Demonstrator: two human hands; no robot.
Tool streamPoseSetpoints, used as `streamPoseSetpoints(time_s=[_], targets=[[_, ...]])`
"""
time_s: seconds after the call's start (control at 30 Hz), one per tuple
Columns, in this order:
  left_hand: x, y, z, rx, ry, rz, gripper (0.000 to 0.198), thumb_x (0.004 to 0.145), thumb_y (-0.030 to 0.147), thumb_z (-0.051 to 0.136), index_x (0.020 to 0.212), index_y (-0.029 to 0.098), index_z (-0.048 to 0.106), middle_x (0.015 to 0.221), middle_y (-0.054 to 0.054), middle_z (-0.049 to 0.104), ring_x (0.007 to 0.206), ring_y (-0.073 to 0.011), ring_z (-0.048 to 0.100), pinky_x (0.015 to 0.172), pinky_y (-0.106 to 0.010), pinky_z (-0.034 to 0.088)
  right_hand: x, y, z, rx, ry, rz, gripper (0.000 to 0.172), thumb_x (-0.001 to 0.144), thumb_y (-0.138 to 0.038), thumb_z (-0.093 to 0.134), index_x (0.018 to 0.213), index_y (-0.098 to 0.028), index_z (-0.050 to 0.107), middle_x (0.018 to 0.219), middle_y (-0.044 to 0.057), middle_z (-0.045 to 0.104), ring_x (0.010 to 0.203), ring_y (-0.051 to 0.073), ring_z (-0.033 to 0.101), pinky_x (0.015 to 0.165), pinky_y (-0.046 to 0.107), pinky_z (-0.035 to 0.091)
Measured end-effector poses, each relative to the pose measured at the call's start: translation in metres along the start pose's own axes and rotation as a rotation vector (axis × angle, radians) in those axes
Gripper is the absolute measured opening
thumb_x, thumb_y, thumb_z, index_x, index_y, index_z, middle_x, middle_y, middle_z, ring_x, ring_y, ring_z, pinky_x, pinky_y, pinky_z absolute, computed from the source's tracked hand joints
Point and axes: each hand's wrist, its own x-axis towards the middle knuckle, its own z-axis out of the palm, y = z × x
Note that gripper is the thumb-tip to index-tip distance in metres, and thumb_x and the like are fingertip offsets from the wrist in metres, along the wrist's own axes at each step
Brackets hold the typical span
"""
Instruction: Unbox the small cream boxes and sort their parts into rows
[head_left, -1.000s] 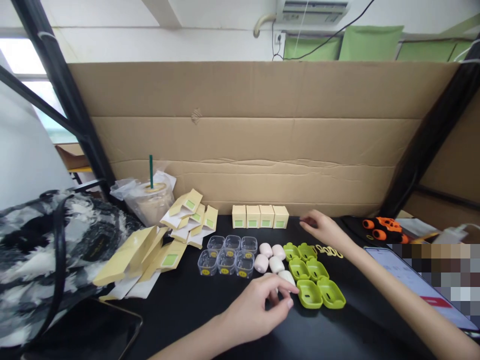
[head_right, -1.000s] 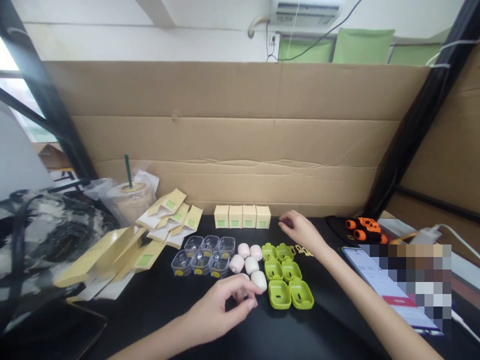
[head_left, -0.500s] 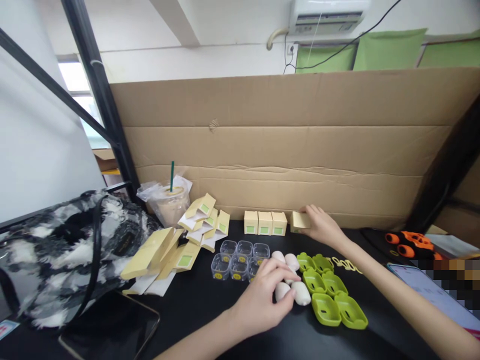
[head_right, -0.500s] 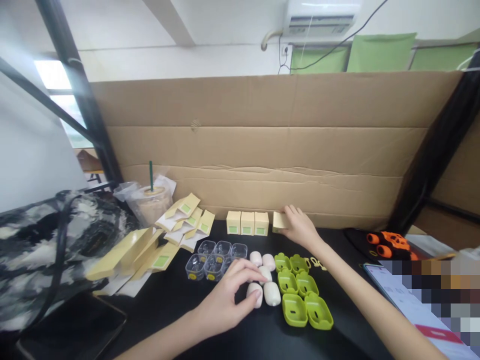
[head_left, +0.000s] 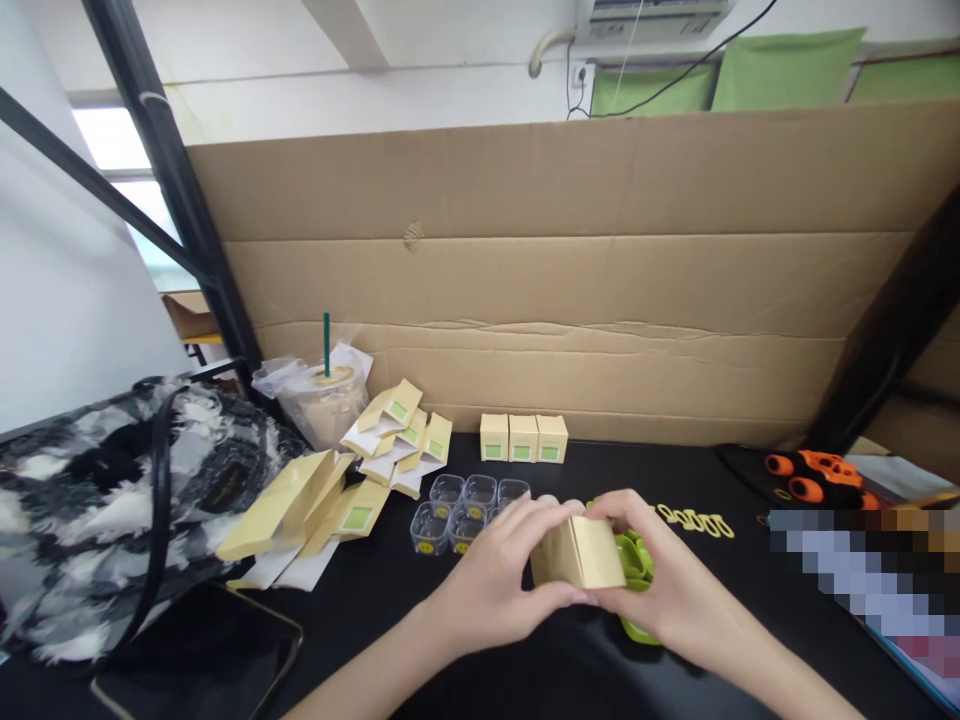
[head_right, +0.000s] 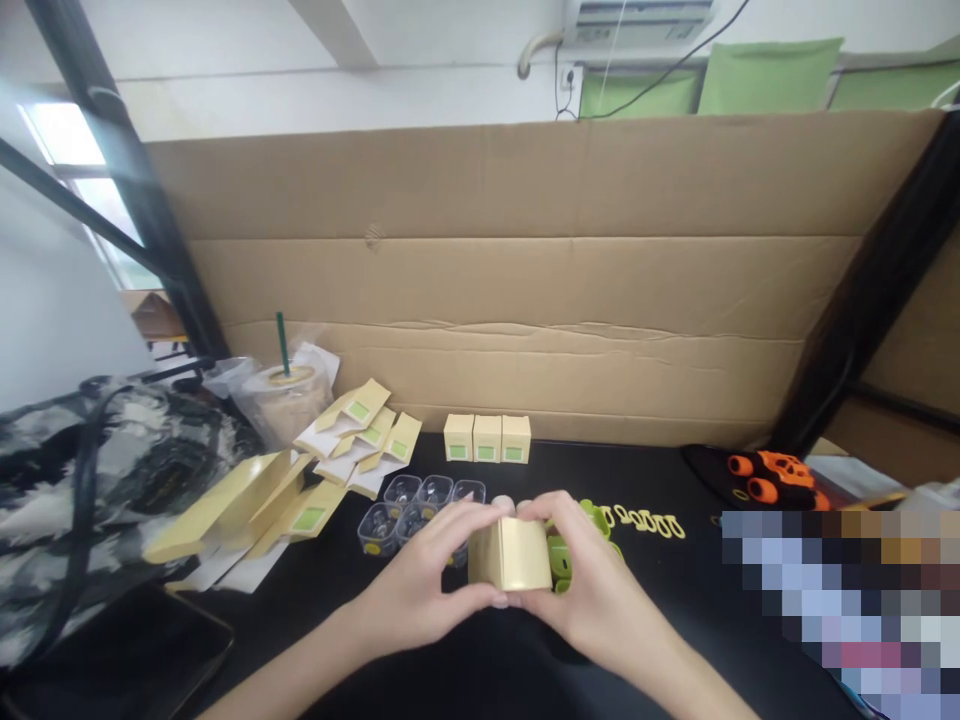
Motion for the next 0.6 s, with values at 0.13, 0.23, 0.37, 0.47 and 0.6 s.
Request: streamPoseSetpoints(time_s=[0.13, 0.23, 0.37, 0.47, 0.6], targets=[[0.0, 0.006, 0.001, 0.043, 0.107, 0.176, 0.06, 0.076, 0.024, 0.065, 0.13, 0.023, 0.04, 0.124, -0.011, 0.055, 0.112, -0.0234, 0.055, 0.095, -0.037, 0.048, -0.006, 0.001, -0.002, -0.043, 0.054, -0.112, 0.038, 0.076, -0.016, 0.061, 0.107, -0.026, 0.041, 0.105, 0.006, 0.054, 0.097, 0.022, 0.056, 0.079, 0.036, 0.048], [0.002, 0.009, 0.0, 0.139, 0.205, 0.325, 0.062, 0.071, 0.02, 0.063, 0.13, 0.021, 0.041, 0.115, -0.011, 0.061, 0.103, -0.0222, 0.06, 0.086, -0.034, 0.053, -0.01, -0.002, -0.003, -0.101, 0.135, -0.235, 0.037, 0.079, -0.016, 0.058, 0.111, -0.025, 0.041, 0.105, 0.007, 0.055, 0.099, 0.022, 0.055, 0.08, 0.037, 0.048], [0.004, 0.011, 0.0, 0.251, 0.296, 0.451, 0.06, 0.07, 0.018, 0.061, 0.127, 0.015, 0.044, 0.106, -0.01, 0.065, 0.098, -0.0209, 0.062, 0.082, -0.032, 0.055, -0.013, -0.004, -0.001, -0.2, 0.233, -0.344, 0.032, 0.081, -0.017, 0.056, 0.11, -0.021, 0.044, 0.101, 0.009, 0.058, 0.094, 0.022, 0.058, 0.077, 0.036, 0.05], [0.004, 0.011, 0.0, 0.301, 0.28, 0.473, 0.06, 0.071, 0.017, 0.061, 0.128, 0.013, 0.043, 0.108, -0.012, 0.064, 0.104, -0.0222, 0.06, 0.087, -0.033, 0.054, -0.014, -0.001, 0.0, -0.278, 0.272, -0.389, 0.028, 0.082, -0.018, 0.055, 0.109, -0.018, 0.046, 0.1, 0.01, 0.059, 0.094, 0.022, 0.059, 0.076, 0.036, 0.052], [0.001, 0.01, -0.001, 0.34, 0.238, 0.473, 0.061, 0.071, 0.018, 0.062, 0.128, 0.012, 0.041, 0.109, -0.013, 0.063, 0.108, -0.0225, 0.059, 0.091, -0.033, 0.052, -0.014, 0.006, 0.001, -0.391, 0.315, -0.461, 0.027, 0.086, -0.022, 0.054, 0.11, -0.015, 0.047, 0.1, 0.011, 0.06, 0.098, 0.024, 0.058, 0.08, 0.038, 0.052]])
